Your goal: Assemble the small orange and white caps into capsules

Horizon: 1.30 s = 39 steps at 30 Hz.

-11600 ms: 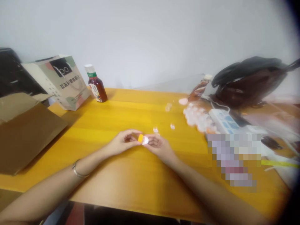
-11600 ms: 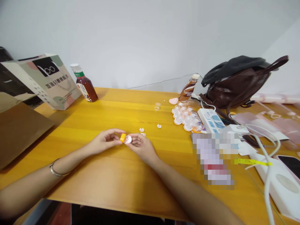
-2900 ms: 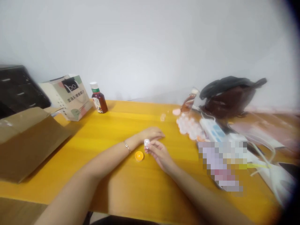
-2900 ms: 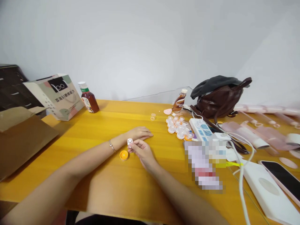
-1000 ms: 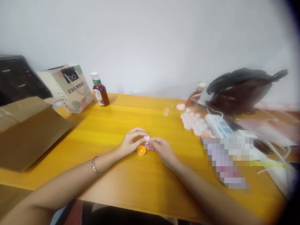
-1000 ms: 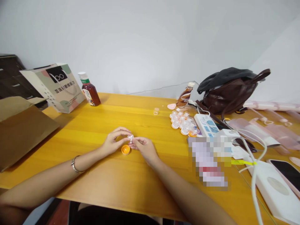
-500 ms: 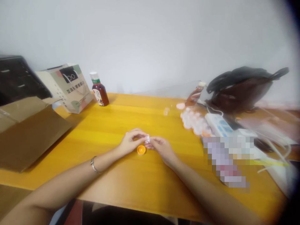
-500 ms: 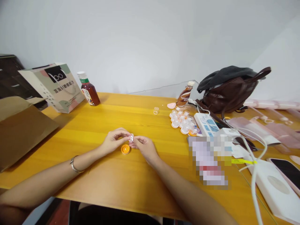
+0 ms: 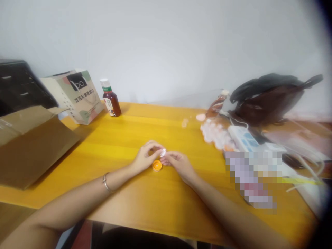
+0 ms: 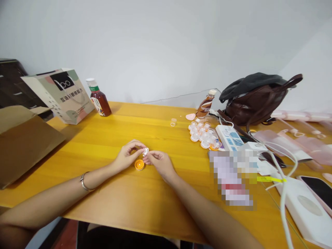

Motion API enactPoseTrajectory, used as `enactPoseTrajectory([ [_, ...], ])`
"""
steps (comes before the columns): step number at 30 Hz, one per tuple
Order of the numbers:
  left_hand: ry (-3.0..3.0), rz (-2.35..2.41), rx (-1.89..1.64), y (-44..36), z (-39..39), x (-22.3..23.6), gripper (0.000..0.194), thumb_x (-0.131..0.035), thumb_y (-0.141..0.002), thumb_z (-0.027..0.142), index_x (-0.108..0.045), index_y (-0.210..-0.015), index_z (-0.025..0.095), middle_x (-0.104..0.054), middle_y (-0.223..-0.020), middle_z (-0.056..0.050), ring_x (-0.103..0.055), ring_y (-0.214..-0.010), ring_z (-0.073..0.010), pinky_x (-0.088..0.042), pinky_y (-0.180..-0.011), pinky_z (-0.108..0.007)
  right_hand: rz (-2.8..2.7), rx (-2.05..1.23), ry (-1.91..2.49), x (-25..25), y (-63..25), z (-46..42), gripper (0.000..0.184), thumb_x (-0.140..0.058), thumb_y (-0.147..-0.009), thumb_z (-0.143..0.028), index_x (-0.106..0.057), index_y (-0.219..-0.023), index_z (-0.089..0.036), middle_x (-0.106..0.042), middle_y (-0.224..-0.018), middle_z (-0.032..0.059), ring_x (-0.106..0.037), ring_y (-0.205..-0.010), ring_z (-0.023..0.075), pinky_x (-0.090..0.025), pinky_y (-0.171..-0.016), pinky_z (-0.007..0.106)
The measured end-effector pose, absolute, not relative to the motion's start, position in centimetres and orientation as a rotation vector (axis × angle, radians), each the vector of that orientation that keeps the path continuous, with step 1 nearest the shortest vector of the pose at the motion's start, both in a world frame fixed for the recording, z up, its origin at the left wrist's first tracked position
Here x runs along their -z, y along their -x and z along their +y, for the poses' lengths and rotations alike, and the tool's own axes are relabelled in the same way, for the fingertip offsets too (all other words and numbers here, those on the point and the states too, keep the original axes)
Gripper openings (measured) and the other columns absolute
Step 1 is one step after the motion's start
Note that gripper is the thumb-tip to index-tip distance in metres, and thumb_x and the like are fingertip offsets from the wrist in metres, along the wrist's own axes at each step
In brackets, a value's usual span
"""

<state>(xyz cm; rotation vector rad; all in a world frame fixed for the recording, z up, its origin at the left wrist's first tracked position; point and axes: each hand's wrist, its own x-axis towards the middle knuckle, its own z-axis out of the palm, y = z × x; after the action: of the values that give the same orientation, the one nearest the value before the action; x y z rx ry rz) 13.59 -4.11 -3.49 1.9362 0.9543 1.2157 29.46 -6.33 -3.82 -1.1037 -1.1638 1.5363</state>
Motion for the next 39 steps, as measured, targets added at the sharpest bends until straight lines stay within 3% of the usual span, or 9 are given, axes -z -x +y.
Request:
enactPoseTrajectory([
  [11,-2.220,0.783,-1.159,-12.8,-3.8,3.6,0.019,-0.052,-0.082,0.022,-0.064,-0.097,0.017,-0.060,-0.095,-0.007,-0.057,-0.089,-0.0155,-0.047,-0.081,-0.029,-1.219,-1.482,1.118,4.0,-29.6,-6.3,0.016,-0.060,-0.071,-0.031,-0.065,-0.071,-0.016,-0.066,-0.063,0.0006,-0.059,-0.058,0.0091,-0.047,-0.062,0.023],
  [27,-2.393,0.744,-1.164,-12.4,-3.7,3.7,0.022,-0.052,-0.082,0.020,-0.060,-0.102,0.017,-0.060,-0.098,-0.008,-0.057,-0.090,-0.0149,-0.048,-0.082,-0.029,-1.307,-1.418,1.110,4.2,-29.8,-6.2,0.018,-0.058,-0.073,-0.032,-0.064,-0.070,-0.016,-0.064,-0.063,0.0006,-0.058,-0.057,0.0092,-0.046,-0.061,0.023],
  [34,-2.255,0.976,-1.105,-12.5,-4.2,4.0,0.022,-0.056,-0.080,0.026,-0.062,-0.099,0.018,-0.066,-0.086,-0.004,-0.062,-0.075,-0.0125,-0.051,-0.073,-0.024,-1.340,-1.360,1.129,4.2,-29.9,-6.1,0.019,-0.059,-0.072,-0.034,-0.062,-0.068,-0.016,-0.063,-0.062,0.0008,-0.057,-0.057,0.0095,-0.046,-0.060,0.024],
  [39,-2.367,0.865,-1.176,-12.3,-4.5,3.9,0.022,-0.054,-0.081,0.022,-0.061,-0.102,0.017,-0.066,-0.093,-0.006,-0.061,-0.082,-0.0128,-0.050,-0.076,-0.024,-1.332,-1.377,1.124,4.4,-30.0,-6.0,0.019,-0.059,-0.072,-0.034,-0.062,-0.068,-0.016,-0.063,-0.063,0.0007,-0.057,-0.057,0.0094,-0.046,-0.060,0.023],
])
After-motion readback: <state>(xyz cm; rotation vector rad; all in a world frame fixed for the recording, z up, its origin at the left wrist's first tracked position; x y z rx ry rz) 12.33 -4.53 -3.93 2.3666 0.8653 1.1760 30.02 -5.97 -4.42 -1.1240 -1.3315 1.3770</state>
